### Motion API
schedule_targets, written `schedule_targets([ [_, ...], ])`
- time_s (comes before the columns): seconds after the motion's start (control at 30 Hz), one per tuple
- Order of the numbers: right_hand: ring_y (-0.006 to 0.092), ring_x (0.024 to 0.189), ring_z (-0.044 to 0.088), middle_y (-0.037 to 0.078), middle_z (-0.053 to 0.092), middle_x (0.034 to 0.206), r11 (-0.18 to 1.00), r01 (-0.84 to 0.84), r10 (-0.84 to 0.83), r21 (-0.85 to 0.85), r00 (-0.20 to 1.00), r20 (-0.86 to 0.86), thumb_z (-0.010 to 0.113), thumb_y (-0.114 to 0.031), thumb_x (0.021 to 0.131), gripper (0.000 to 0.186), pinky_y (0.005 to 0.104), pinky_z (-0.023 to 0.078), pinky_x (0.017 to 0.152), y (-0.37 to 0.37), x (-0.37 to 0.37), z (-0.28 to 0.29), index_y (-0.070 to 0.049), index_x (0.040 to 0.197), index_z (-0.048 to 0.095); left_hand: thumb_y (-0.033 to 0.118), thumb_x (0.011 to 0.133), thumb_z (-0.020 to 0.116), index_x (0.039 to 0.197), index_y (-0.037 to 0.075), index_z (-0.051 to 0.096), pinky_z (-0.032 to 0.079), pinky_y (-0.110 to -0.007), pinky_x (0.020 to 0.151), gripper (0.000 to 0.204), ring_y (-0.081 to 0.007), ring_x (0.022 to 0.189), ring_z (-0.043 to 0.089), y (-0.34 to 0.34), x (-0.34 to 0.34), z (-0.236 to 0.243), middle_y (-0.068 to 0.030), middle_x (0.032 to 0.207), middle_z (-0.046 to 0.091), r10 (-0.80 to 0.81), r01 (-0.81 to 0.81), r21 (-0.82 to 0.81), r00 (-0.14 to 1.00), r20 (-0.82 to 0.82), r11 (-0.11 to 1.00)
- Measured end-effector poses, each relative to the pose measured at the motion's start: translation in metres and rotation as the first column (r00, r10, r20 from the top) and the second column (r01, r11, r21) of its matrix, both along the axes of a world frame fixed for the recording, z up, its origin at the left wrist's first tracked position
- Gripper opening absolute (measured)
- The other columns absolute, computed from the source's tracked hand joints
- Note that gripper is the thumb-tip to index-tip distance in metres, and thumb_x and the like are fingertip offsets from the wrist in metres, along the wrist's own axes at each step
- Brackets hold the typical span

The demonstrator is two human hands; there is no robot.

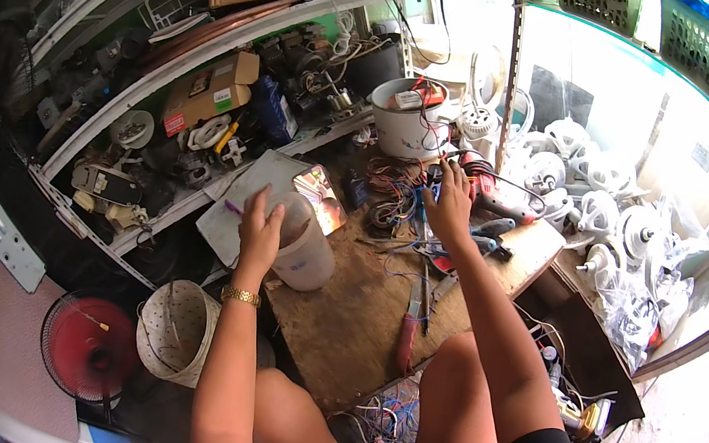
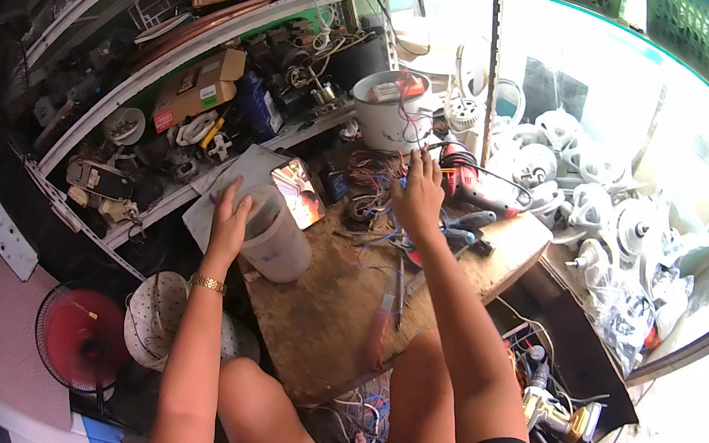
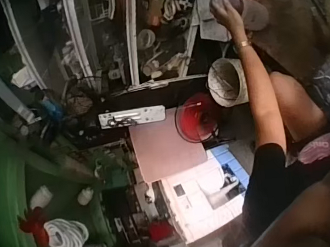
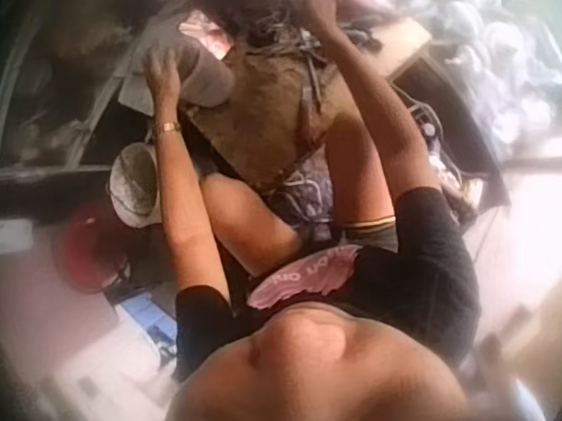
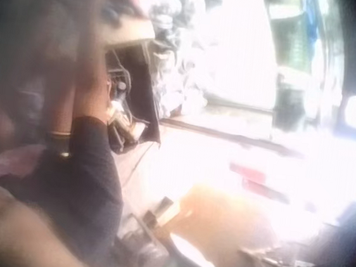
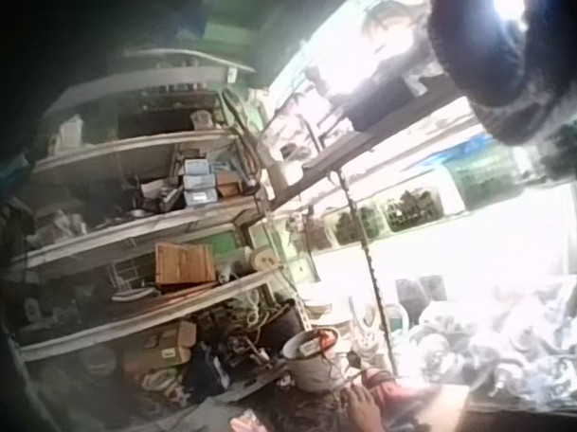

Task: The person strips insulation from several wires and splices them together while seated at a cluttered workbench.

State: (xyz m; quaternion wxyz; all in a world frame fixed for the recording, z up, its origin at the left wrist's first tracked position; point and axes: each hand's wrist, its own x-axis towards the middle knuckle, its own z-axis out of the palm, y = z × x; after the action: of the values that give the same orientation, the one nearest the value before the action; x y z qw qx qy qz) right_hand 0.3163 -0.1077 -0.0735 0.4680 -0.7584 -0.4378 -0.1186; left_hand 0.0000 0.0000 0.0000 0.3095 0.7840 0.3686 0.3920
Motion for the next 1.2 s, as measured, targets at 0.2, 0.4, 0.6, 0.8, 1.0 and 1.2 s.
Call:
schedule_targets([
  [0.2, 0.0343, 0.119, 0.05, 0.015, 0.062, 0.115, 0.889, -0.069, 0.149, -0.452, 0.979, 0.142, 0.066, -0.019, 0.079, 0.049, 0.0567, 0.04, 0.089, -0.012, 0.03, -0.002, -0.013, 0.126, 0.054, 0.019, 0.1, 0.043, 0.125, 0.001, 0.054, 0.042, -0.032, 0.096, 0.033, -0.0195, 0.112, 0.053, -0.081, 0.012, 0.005, -0.011, 0.123, 0.055, 0.002, -0.041, 0.09, 0.917, 0.4, 0.995],
  [0.4, 0.0346, 0.076, 0.061, 0.014, 0.063, 0.08, 0.95, -0.31, 0.298, 0.029, 0.934, 0.199, 0.066, -0.013, 0.08, 0.015, 0.0449, 0.047, 0.07, -0.069, -0.066, 0.045, -0.006, 0.092, 0.062, 0.039, 0.1, 0.045, 0.124, 0.005, 0.053, 0.047, -0.03, 0.084, 0.043, -0.014, 0.094, 0.058, -0.165, 0.001, -0.064, -0.006, 0.105, 0.061, -0.083, 0.597, -0.636, 0.758, 0.647, 0.489],
  [0.6, 0.0354, 0.067, 0.062, 0.015, 0.062, 0.078, 0.758, -0.637, 0.644, -0.143, 0.765, 0.002, 0.066, -0.016, 0.081, 0.035, 0.0451, 0.047, 0.059, -0.21, -0.203, 0.041, -0.004, 0.11, 0.051, 0.037, 0.099, 0.049, 0.125, 0.008, 0.052, 0.045, -0.029, 0.079, 0.039, -0.013, 0.085, 0.053, -0.204, -0.003, -0.024, -0.0022, 0.098, 0.058, 0.048, 0.724, -0.624, 0.641, 0.766, 0.293],
  [0.8, 0.0342, 0.075, 0.063, 0.017, 0.061, 0.077, 0.586, -0.792, 0.568, -0.169, 0.55, -0.612, 0.064, -0.026, 0.087, 0.05, 0.0412, 0.05, 0.065, -0.282, -0.247, 0.015, -0.006, 0.13, 0.046, 0.026, 0.1, 0.05, 0.104, 0.01, 0.053, 0.026, -0.02, 0.046, 0.016, -0.0032, 0.053, 0.032, -0.217, -0.047, 0.001, 0.0051, 0.07, 0.039, 0.05, 0.629, -0.605, 0.672, 0.739, 0.487],
  [1.0, 0.0329, 0.104, 0.053, 0.019, 0.052, 0.113, 0.669, -0.718, 0.702, 0.192, 0.526, -0.479, 0.066, -0.034, 0.085, 0.057, 0.0396, 0.042, 0.09, -0.269, -0.239, 0.041, 0.001, 0.126, 0.049, 0.014, 0.099, 0.048, 0.105, 0.007, 0.052, 0.029, -0.02, 0.046, 0.01, -0.003, 0.054, 0.037, -0.264, -0.059, 0.009, 0.0047, 0.071, 0.046, 0.107, 0.268, -0.568, 0.835, 0.54, 0.778],
  [1.2, 0.0215, 0.092, 0.052, 0.007, 0.051, 0.085, 0.312, -0.259, 0.431, 0.914, -0.819, -0.379, 0.052, -0.036, 0.097, 0.033, 0.0422, 0.043, 0.094, -0.271, -0.264, 0.061, -0.007, 0.082, 0.051, 0.02, 0.095, 0.058, 0.097, 0.005, 0.058, 0.036, -0.018, 0.051, 0.015, -0.002, 0.059, 0.043, -0.293, -0.147, 0.005, 0.0042, 0.073, 0.051, 0.137, -0.098, -0.187, 0.969, 0.208, 0.978],
])
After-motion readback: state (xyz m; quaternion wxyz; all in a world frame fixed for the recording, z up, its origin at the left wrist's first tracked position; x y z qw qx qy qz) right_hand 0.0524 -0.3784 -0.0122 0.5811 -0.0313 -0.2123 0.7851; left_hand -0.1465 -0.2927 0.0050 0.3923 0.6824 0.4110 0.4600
